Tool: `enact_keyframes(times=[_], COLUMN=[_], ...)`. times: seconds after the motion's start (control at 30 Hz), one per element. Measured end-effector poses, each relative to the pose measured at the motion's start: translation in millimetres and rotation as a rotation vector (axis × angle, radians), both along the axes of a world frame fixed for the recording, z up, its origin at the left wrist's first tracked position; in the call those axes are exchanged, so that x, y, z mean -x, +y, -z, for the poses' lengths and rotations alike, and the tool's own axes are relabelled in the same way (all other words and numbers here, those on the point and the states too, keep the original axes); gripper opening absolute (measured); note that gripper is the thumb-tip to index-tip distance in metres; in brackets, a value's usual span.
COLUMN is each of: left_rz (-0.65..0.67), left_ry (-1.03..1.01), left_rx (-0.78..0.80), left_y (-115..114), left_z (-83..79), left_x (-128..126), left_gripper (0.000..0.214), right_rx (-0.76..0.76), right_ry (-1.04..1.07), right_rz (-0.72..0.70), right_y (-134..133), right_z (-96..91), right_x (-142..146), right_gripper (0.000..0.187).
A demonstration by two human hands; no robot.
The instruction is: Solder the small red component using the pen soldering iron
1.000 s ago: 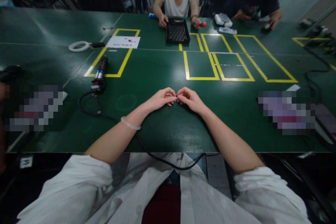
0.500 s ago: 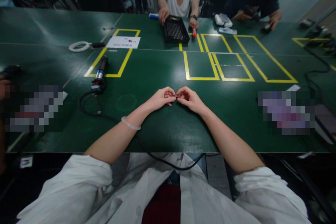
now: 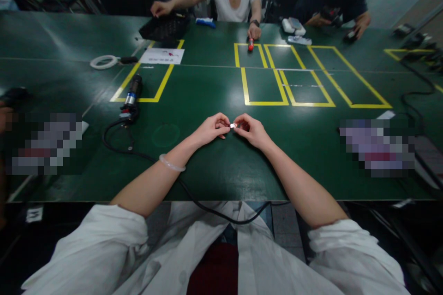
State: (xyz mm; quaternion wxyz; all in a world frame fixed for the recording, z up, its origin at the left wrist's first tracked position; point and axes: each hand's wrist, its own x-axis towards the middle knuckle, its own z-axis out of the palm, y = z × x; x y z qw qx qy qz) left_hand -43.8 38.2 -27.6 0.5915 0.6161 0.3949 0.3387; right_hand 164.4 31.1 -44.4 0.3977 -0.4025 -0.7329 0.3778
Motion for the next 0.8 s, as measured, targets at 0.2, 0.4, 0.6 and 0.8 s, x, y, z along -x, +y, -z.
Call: enact_keyframes(times=[0.2,0.4,0.6,0.8], left_rz=[0.005,0.002,0.009,0.067], left_ry=[0.023,0.041,0.058,0.140], left_rx=[0.009,0.010,0.010,-0.047], left_y=[0.8,1.2,2.2,3.3], left_z=[0.6,-0.4,0.7,-9.0], left_x=[0.2,0.1,0.5,5.8], left_gripper=[0.028,0.025,0.025,0.031], right_rx=[-0.045,-0.062,-0.076,-0.050], right_ry=[-0.053,-0.091,-0.122,-0.088], right_rz=[-0.010,-0.022,-0.033,-0.007], right_y=[-1.4,-3.6,-4.0,-3.1], right_z=[0.4,-1.9,-3.2,-4.4], right_x=[0.3,2.8,2.9,1.4], right_gripper=[0.018,0.016,0.015,0.016])
